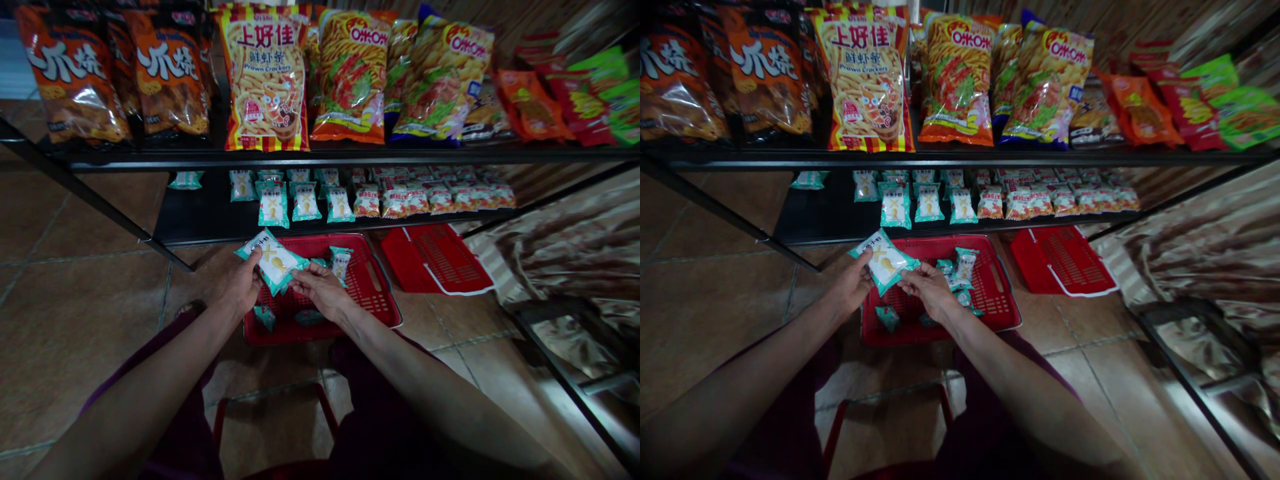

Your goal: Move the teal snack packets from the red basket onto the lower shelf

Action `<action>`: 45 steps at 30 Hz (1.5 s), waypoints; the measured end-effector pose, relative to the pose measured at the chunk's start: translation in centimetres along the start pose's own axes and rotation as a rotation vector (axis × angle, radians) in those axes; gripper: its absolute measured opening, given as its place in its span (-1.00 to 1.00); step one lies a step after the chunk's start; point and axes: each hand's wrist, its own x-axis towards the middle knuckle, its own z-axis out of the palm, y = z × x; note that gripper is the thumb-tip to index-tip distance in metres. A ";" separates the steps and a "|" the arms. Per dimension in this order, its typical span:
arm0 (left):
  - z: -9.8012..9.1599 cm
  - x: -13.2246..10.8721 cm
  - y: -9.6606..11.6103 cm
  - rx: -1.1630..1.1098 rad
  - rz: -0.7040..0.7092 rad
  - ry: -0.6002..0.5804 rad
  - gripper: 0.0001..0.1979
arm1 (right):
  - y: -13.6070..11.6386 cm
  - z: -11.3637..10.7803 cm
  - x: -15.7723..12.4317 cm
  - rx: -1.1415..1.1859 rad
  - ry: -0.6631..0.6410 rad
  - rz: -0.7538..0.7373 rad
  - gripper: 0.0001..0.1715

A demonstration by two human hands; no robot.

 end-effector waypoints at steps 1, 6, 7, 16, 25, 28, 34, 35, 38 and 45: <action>0.1 -0.1 0.1 -0.001 -0.005 0.000 -0.88 | 0.0 0.1 0.0 -0.006 0.006 -0.001 -0.52; 0.5 -0.6 0.3 -0.001 -0.029 0.025 -0.91 | 0.3 0.2 0.0 0.007 0.011 -0.008 -0.51; 0.4 -0.6 0.3 0.001 -0.029 0.023 -0.91 | 0.4 0.2 0.0 0.015 0.004 -0.010 -0.52; -0.8 1.0 -0.2 0.008 -0.044 0.020 -0.85 | 0.9 0.9 -0.2 0.049 -0.024 0.003 -0.55; -1.0 -0.7 1.3 0.034 -0.157 -0.039 -0.76 | 2.2 2.0 -0.2 0.078 -0.058 0.038 -0.58; -1.2 -0.9 1.8 0.032 -0.149 -0.072 -0.76 | 2.7 2.4 0.3 0.067 -0.067 0.049 -0.60; -2.5 -0.4 2.8 0.019 0.007 -0.073 -0.78 | 3.6 3.8 1.3 0.050 -0.119 0.077 -0.67; -2.8 -0.3 3.0 0.021 0.042 -0.065 -0.78 | 3.8 4.0 1.4 0.053 -0.114 0.076 -0.67; -3.6 0.0 3.8 0.059 0.132 -0.052 -0.78 | 4.3 4.5 2.2 0.008 -0.114 0.034 -0.66; -4.9 3.0 5.3 0.210 0.234 -0.111 -0.68 | 4.7 5.3 5.1 -0.234 -0.056 -0.043 -0.59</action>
